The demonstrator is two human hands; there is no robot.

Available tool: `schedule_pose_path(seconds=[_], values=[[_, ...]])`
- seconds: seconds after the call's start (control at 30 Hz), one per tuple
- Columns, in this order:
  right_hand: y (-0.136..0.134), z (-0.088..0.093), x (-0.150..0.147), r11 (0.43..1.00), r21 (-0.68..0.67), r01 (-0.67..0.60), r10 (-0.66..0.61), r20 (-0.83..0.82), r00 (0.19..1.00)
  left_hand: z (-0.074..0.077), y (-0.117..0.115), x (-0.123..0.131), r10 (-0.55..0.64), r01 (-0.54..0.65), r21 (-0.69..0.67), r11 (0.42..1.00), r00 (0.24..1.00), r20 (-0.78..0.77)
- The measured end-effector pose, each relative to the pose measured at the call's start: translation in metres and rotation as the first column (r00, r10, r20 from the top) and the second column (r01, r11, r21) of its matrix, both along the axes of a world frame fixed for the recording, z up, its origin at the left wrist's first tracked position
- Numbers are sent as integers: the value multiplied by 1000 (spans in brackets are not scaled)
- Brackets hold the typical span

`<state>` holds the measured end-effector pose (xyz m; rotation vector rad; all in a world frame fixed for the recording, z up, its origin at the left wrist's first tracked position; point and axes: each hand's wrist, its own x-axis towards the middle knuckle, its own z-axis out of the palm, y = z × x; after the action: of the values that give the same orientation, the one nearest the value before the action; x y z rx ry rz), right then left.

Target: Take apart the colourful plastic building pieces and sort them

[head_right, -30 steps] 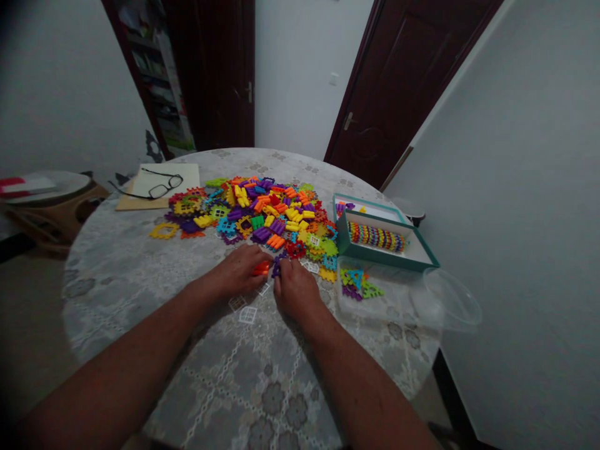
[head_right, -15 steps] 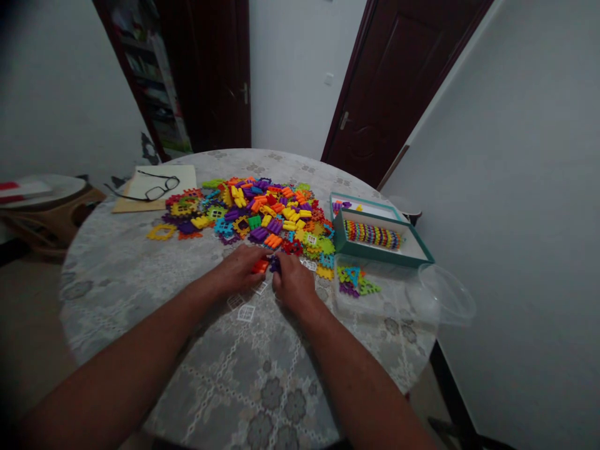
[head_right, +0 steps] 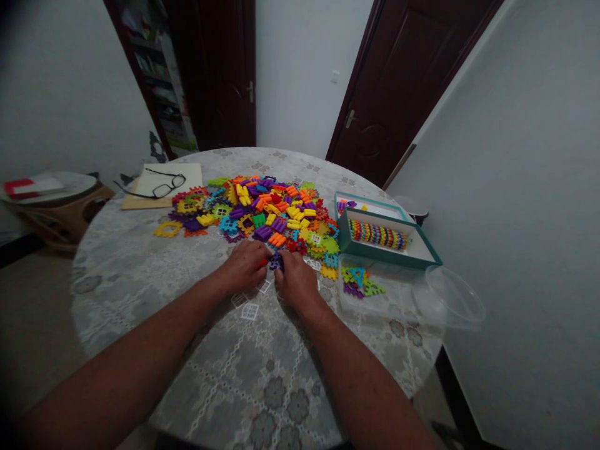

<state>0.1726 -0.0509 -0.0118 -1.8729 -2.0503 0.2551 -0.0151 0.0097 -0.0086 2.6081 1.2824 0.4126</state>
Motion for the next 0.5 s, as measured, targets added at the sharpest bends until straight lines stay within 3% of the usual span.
schedule_pose_path(seconds=[0.33, 0.5], values=[[2, 3, 0, 1000, -30, -7, 7, -24, 1000, -3, 2, 5, 20, -6, -88, 996, 988, 156], [3, 9, -1, 997, -69, 21, -22, -20, 1000, 4, 1, 4, 41, 39, -209, 977, 931, 361]])
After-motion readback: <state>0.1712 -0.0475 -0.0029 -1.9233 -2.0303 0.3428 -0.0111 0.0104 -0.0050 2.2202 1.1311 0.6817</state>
